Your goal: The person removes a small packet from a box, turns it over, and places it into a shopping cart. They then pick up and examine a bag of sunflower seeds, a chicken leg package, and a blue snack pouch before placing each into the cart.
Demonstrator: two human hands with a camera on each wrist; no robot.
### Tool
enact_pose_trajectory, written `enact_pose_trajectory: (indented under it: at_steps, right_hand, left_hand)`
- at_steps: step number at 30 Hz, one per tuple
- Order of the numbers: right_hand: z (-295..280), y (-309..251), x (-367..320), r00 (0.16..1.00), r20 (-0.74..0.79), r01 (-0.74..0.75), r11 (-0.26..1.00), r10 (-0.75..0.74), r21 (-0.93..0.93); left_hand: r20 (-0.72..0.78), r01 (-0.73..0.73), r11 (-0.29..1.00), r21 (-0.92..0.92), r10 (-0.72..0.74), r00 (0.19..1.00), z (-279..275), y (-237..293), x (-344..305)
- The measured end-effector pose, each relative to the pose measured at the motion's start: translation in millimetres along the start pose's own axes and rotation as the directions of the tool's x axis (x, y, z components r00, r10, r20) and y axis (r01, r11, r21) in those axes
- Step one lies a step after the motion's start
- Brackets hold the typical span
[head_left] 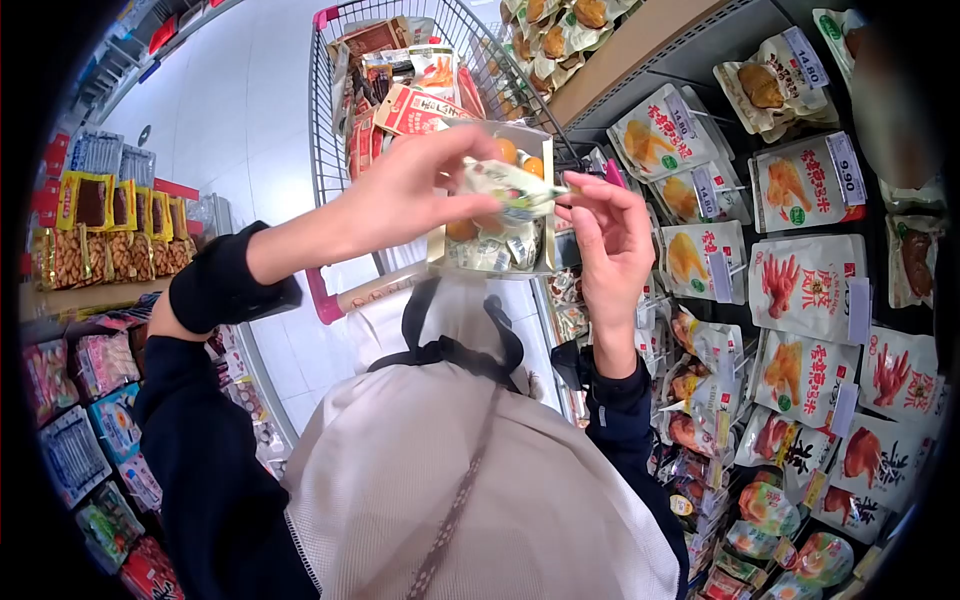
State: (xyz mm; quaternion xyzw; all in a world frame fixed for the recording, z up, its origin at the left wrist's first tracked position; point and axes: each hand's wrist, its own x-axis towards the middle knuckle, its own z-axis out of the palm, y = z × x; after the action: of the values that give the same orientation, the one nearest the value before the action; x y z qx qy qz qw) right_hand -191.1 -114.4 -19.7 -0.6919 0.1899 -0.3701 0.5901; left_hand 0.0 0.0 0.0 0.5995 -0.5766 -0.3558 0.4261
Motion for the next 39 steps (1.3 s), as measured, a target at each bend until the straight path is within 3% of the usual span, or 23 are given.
enact_pose_trajectory:
  at_steps: [2,3,5,6,9,10,13,14,17,20,26,30,33,34,35,37,39]
  right_hand:
    - [-6,10,-6,0.999,-0.042,-0.007,0.999,0.006,-0.031]
    - [-12,14,-11,1.0,-0.003,-0.005,0.987,0.005,-0.158]
    - [-11,23,-15,0.998,0.06,0.048,0.941,-0.03,-0.334]
    - [-10,16,-13,0.977,0.177,0.193,0.862,-0.123,-0.468]
    - [-4,17,-14,0.921,0.344,0.345,0.795,-0.184,-0.499]
    - [-2,18,-16,0.922,0.354,0.331,0.798,-0.159,-0.504]
    - [1,23,-17,0.915,0.362,0.368,0.742,-0.18,-0.56]
    - [1,24,-18,0.915,0.359,0.37,0.734,-0.183,-0.569]
    - [3,27,-21,0.922,0.345,0.355,0.742,-0.178,-0.568]
    - [4,30,-22,0.924,0.344,0.351,0.733,-0.169,-0.582]
    - [5,31,-24,0.928,0.329,0.347,0.731,-0.175,-0.588]
    - [4,32,-25,0.929,0.329,0.344,0.725,-0.17,-0.597]
    - [4,32,-25,0.929,0.326,0.347,0.723,-0.176,-0.598]
    - [4,33,-26,0.929,0.323,0.347,0.724,-0.18,-0.596]
    - [4,33,-26,0.93,0.319,0.347,0.726,-0.184,-0.593]
    - [4,33,-26,0.93,0.315,0.349,0.728,-0.189,-0.591]
    - [5,33,-26,0.929,0.317,0.352,0.728,-0.193,-0.588]
  left_hand:
    - [0.014,-0.161,0.921,0.356,0.167,0.986,-5,-3,-7]
    - [0.083,-0.28,0.851,0.444,0.272,0.959,-2,-10,-10]
    - [0.282,-0.497,0.596,0.631,0.42,0.863,-9,-14,-18]
    - [0.374,-0.556,0.486,0.675,0.424,0.825,-8,-7,-18]
    - [0.515,-0.675,0.186,0.714,0.513,0.687,3,-13,-16]
    - [0.542,-0.687,0.085,0.722,0.548,0.637,6,-11,-15]
    - [0.654,-0.687,-0.115,0.718,0.449,0.609,13,-4,-16]
    - [0.699,-0.716,-0.047,0.696,0.272,0.662,15,1,-19]
    - [0.687,-0.699,-0.029,0.714,0.217,0.693,18,4,-25]
    - [0.679,-0.696,0.007,0.718,0.212,0.703,20,-2,-23]
    - [0.612,-0.696,0.332,0.636,0.333,0.718,14,-20,0]
    - [0.605,-0.691,0.45,0.565,0.343,0.718,11,-26,5]
    - [0.484,-0.44,0.802,0.405,0.22,0.847,-13,-13,16]
    - [0.423,-0.506,0.75,0.426,0.329,0.844,-19,-13,23]
    - [0.33,-0.4,0.731,0.553,0.249,0.91,-24,-16,28]
    - [0.235,-0.412,0.518,0.75,0.374,0.897,-23,-31,34]
    - [0.168,-0.348,0.496,0.796,0.371,0.913,-15,-43,36]
